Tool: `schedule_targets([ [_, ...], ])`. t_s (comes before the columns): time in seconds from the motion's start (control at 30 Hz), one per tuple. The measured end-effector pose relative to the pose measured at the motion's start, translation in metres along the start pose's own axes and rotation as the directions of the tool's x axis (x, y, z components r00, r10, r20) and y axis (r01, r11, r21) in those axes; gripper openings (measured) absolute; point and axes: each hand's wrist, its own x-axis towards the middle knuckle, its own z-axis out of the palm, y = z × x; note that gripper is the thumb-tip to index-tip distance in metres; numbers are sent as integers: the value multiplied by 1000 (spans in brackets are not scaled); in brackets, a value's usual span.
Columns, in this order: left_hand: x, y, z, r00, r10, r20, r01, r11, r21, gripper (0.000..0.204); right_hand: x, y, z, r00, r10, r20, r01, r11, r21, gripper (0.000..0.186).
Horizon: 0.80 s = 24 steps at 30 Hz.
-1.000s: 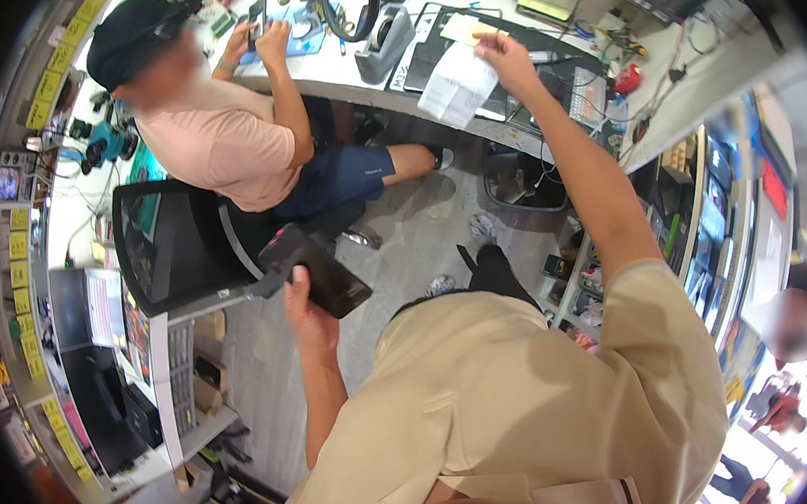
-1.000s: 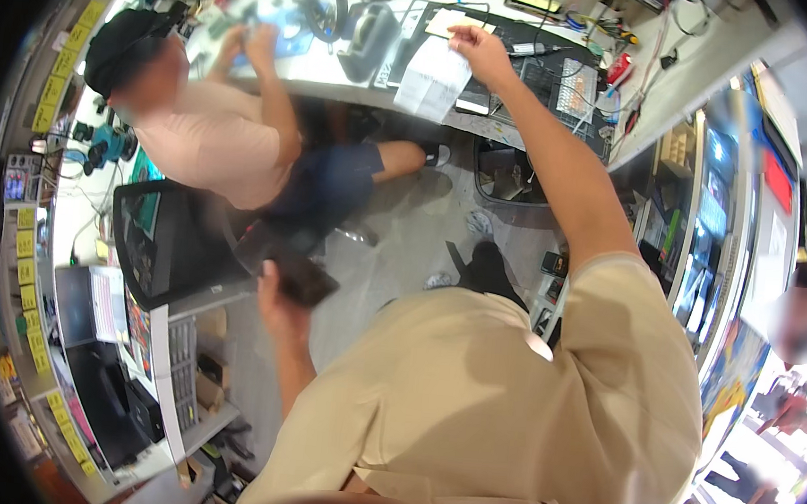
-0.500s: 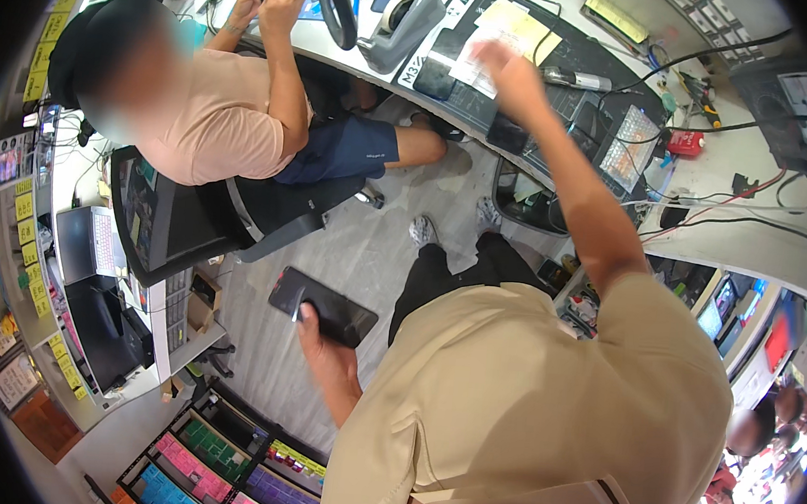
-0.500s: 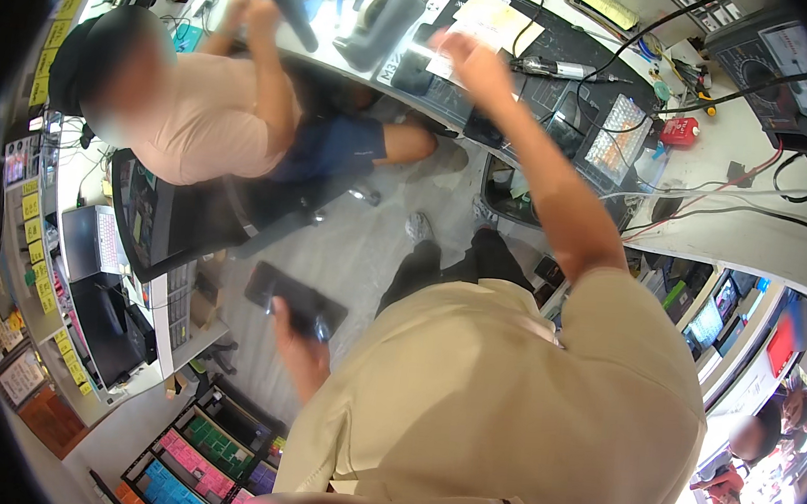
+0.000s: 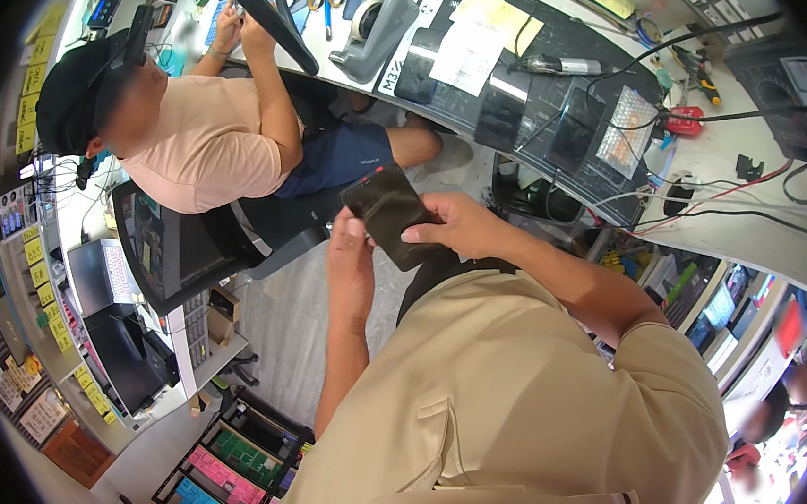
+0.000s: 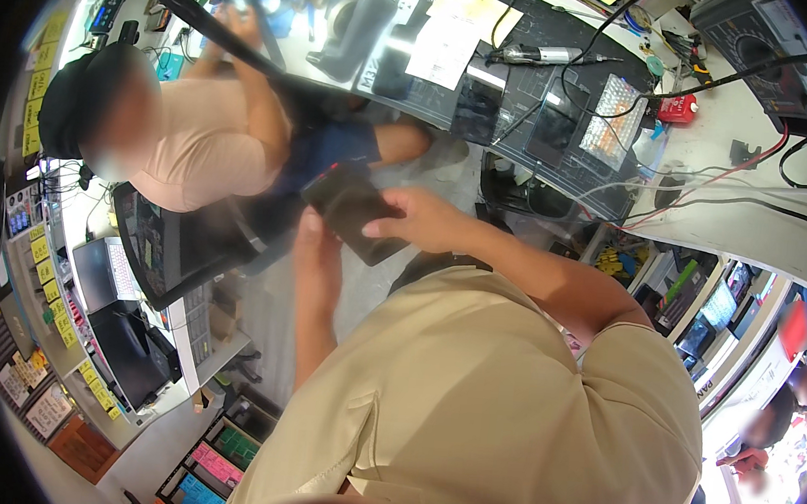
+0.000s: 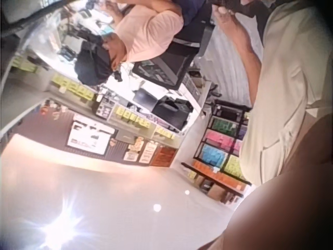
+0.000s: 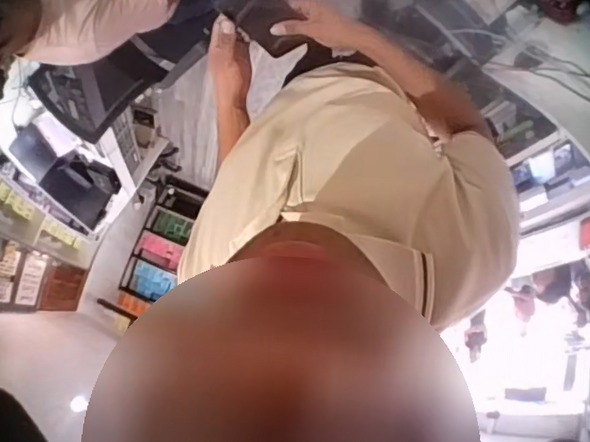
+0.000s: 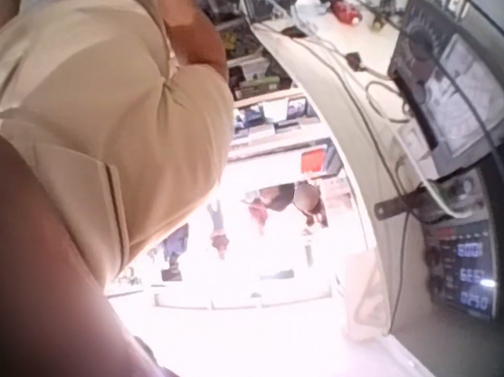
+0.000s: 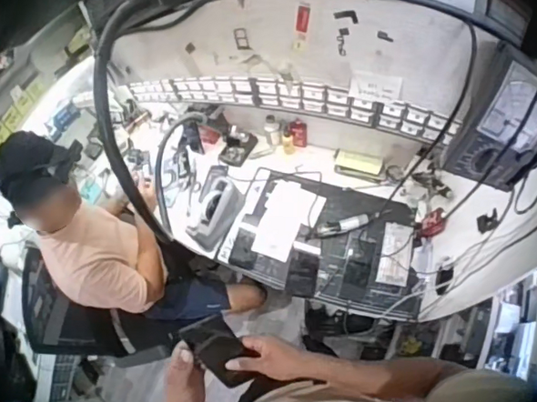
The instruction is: The person applies adhesive to the edges of a smartphone, places it into a yellow clamping tool, and secures it in a blue press. The person then handles a phone case and a receipt, handing the receipt to a customer.
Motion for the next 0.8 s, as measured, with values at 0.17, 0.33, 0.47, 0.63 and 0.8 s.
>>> schedule_targets([
  [0.17,-7,-5,-66,961,43,-275,55,940,336,42,8,-4,-14,997,-60,-56,59,998,-19,35],
  [0.33,-41,-30,-118,926,6,-377,131,933,336,35,21,-16,-12,993,-111,-47,115,988,105,36],
  [0.47,-51,-42,-113,921,-101,-377,140,987,79,39,28,-25,-6,999,-37,-22,37,999,-2,33],
  [0.63,-41,-31,-69,911,181,-371,-61,948,311,49,32,-22,9,998,19,58,-21,999,39,32],
  [0.8,-26,-4,-41,984,104,-141,-60,956,287,51,28,-15,32,992,56,110,-72,986,150,32],
])
